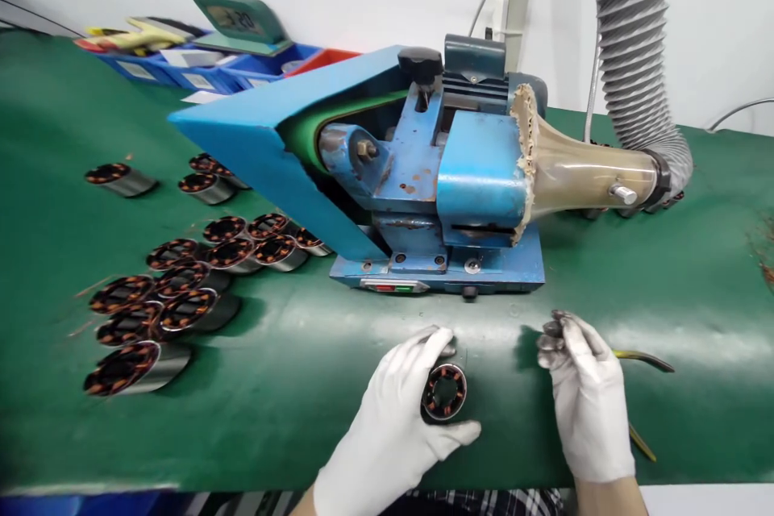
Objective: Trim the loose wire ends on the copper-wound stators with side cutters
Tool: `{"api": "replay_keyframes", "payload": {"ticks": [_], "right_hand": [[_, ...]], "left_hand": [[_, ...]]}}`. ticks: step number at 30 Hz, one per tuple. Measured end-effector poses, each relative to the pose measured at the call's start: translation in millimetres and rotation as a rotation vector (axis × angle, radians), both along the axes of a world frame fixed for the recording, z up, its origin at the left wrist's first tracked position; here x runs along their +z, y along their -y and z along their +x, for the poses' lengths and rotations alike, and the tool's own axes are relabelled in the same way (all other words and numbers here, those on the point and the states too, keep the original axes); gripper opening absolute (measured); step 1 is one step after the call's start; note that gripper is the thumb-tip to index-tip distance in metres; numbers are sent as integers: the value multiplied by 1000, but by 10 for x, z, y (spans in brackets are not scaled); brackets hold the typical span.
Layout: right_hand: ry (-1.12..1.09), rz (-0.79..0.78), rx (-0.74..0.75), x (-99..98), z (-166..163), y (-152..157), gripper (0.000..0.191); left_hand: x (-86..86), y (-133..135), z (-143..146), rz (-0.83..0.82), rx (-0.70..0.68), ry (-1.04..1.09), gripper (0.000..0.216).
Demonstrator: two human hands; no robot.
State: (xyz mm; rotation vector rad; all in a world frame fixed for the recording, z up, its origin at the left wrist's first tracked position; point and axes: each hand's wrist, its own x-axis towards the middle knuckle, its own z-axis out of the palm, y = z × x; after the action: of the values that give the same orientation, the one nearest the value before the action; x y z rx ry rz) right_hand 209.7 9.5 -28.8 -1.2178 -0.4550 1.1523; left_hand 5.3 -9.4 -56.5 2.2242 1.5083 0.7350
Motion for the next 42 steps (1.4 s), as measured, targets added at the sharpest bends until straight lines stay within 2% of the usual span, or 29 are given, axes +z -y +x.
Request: {"api": "replay_keyframes", "payload": {"ticks": [4,6,8,13,18,20,22,24,26,28,30,33,38,42], "right_hand": [[281,-85,506,-49,-270,33,27],[426,-59,622,-58,-426,44,15],[540,-38,618,-61,-504,67,8],[682,-117,542,-118,-445,256,14],[848,-152,441,-190,-357,233,14],[893,-163,365,-179,-269,156,14],[938,-161,226,-129,-158,128,16],[1036,-49,128,-55,-78,182,12],[1199,218,237,7,-67,292,17],[1416,514,490,21,-117,402,33],[1640,668,642,-21,-185,472,44],[1826,663,622,-133,-238,489,44],[1734,641,675,-200,-239,415,50],[1667,524,686,-189,-271,371,40]], "left_hand": [[-6,-11,-92,-21,-140,-7,82],[-10,-14,-100,2,-156,6,81],[-4,-13,-82,31,-140,13,77],[38,-12,-27,52,-71,49,52],[63,-27,-17,11,-80,74,46],[67,-30,-14,18,-77,70,48],[70,-31,-12,30,-74,77,48],[71,-34,-14,32,-71,88,47],[68,-38,-17,35,-77,93,46],[59,-45,-20,54,-88,95,46],[49,-52,-22,76,-97,100,45],[46,-60,-22,80,-90,102,43],[56,-70,-32,56,-97,94,42],[29,-86,-28,80,-107,85,43]]}}
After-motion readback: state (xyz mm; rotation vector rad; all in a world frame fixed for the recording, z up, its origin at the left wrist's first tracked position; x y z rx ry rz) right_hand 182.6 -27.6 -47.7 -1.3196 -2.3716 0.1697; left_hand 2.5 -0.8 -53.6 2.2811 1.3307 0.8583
